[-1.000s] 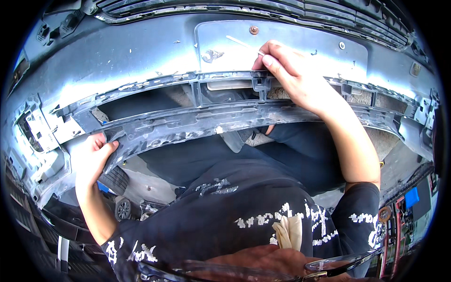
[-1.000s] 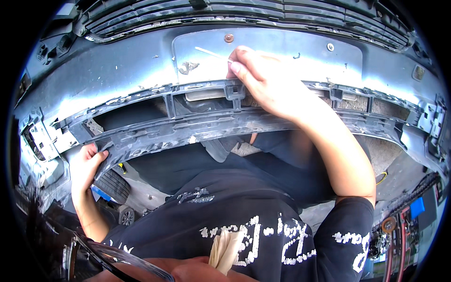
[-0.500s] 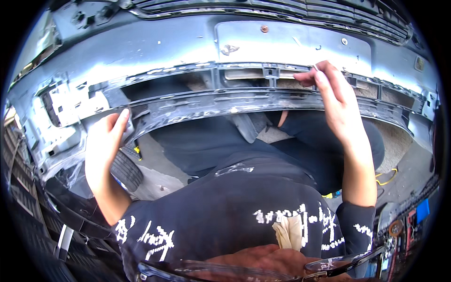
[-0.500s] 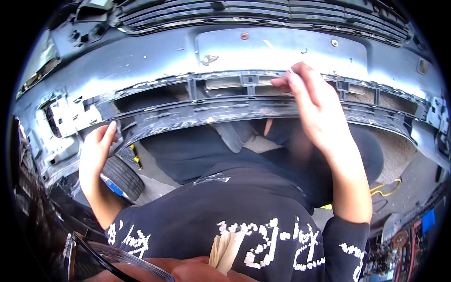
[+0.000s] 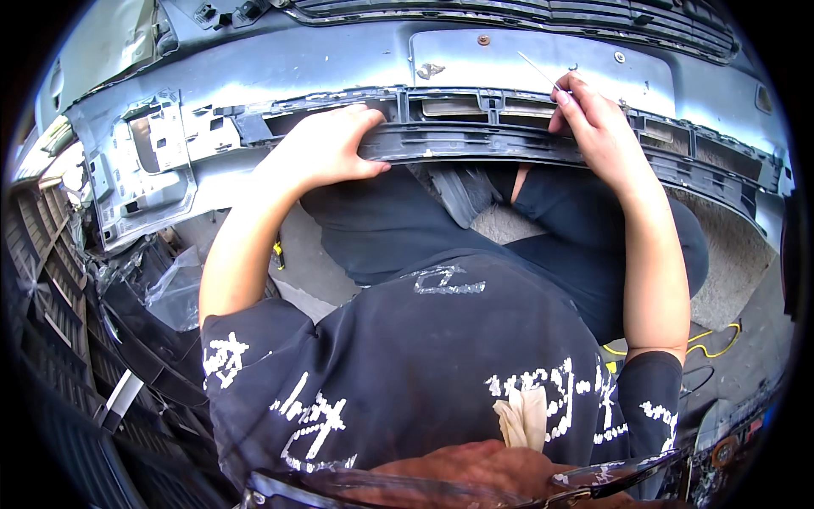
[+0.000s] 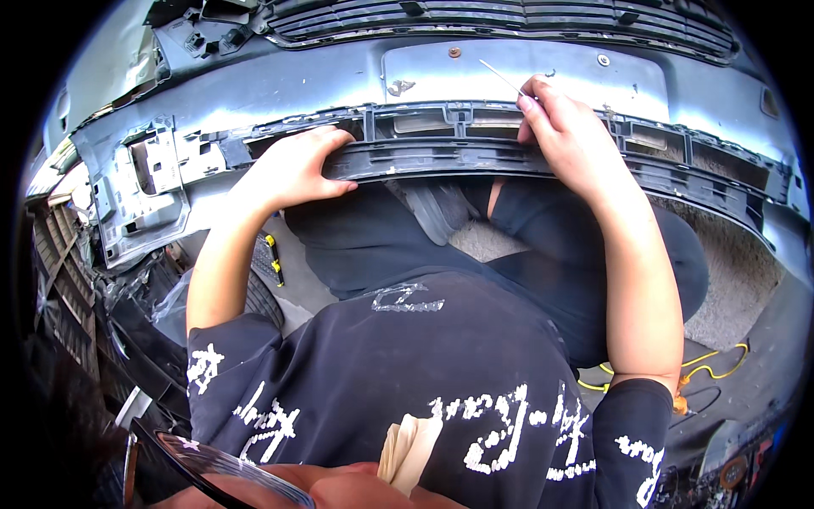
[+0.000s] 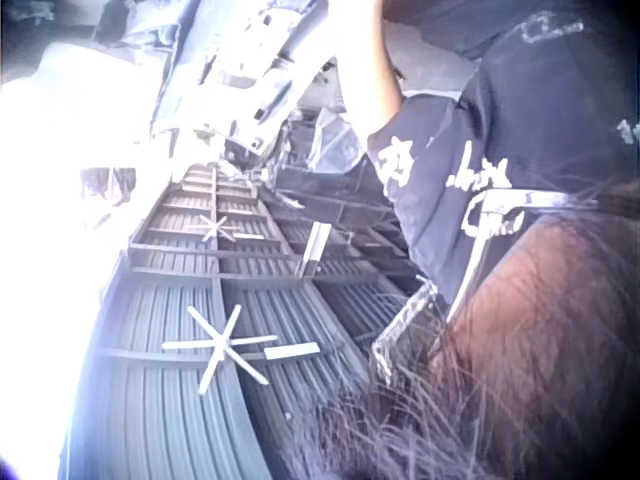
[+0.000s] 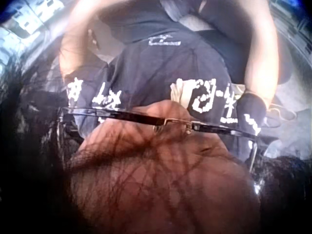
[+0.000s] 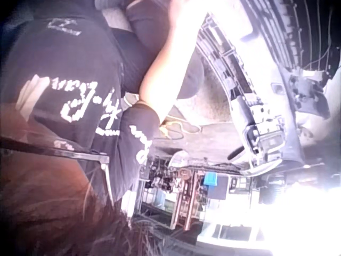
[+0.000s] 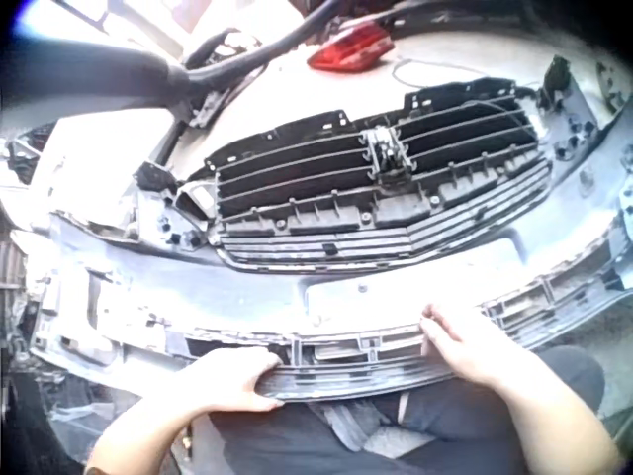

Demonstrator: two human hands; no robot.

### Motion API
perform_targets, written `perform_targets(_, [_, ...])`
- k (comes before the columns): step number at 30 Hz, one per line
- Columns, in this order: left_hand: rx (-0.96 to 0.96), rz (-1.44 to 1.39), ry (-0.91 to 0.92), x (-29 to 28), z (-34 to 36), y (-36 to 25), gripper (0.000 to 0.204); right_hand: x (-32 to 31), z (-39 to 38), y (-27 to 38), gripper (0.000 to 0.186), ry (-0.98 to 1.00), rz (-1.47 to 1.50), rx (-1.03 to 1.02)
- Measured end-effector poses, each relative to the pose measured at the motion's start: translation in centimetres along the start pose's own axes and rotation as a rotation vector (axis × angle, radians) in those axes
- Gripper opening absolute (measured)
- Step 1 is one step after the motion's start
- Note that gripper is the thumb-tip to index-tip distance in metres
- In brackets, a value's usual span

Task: The person uses a prying tool to manipulate the inner plastic clips and components of a car bumper while sitting on the ground, then handles a wire and a detached trim piece.

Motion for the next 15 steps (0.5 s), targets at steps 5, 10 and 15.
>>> perform_targets(5, [0.006,0.1,0.034,-0.2,-0.2,-1.6,0.068,-1.6,-0.4,0.0,0.024,0.023,-0.064,0.045])
perform_targets(10, [0.028,0.157,0.026,-0.3,-0.2,-2.0,0.067,-2.7,0.2,-1.5,0.024,0.06,-0.12,0.108])
perform_targets(15, [0.098,0.184,-0.193,0.7,-1.4,-2.4,0.064,-2.7,0.0,-2.5,0.025,0.069,-0.133,0.16])
Point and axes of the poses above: each hand's wrist, its own z-axis towards the middle knuckle, its own x-axis out of the palm, y = z × x, the point moved 5 cm from there along z, towards the middle knuckle, and after that the axes turned 6 degrees about -y, right-handed, at the moved point
